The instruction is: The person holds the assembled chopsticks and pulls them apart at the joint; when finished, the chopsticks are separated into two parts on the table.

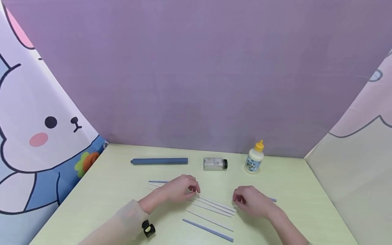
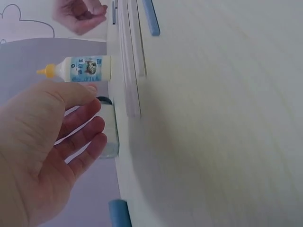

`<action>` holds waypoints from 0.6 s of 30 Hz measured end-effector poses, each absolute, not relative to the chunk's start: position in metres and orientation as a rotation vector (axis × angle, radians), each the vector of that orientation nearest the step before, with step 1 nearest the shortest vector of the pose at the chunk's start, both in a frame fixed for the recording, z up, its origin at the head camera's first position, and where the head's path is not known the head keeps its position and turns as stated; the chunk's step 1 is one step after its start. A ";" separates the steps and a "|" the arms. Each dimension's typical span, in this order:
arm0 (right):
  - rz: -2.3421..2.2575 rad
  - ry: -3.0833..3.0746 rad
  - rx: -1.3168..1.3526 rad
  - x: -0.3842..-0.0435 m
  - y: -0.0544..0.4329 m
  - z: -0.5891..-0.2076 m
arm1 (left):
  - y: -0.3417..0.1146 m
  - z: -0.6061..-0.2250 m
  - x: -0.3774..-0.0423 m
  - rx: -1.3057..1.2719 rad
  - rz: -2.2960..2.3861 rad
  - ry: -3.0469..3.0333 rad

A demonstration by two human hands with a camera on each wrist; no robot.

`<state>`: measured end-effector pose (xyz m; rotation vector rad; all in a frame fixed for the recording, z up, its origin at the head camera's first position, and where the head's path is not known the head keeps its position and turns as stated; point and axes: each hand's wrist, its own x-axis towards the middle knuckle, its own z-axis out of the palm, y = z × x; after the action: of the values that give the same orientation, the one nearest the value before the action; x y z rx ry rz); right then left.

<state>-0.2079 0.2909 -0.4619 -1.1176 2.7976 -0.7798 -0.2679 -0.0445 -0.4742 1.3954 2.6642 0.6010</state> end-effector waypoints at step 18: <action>-0.767 2.751 -1.107 -0.214 0.244 -0.480 | -0.020 -0.497 -0.270 1.346 0.629 2.638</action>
<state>-0.2135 0.2438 -0.4799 -1.1071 2.7506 -0.7675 -0.2695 -0.0197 -0.4965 1.3464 2.6378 0.6288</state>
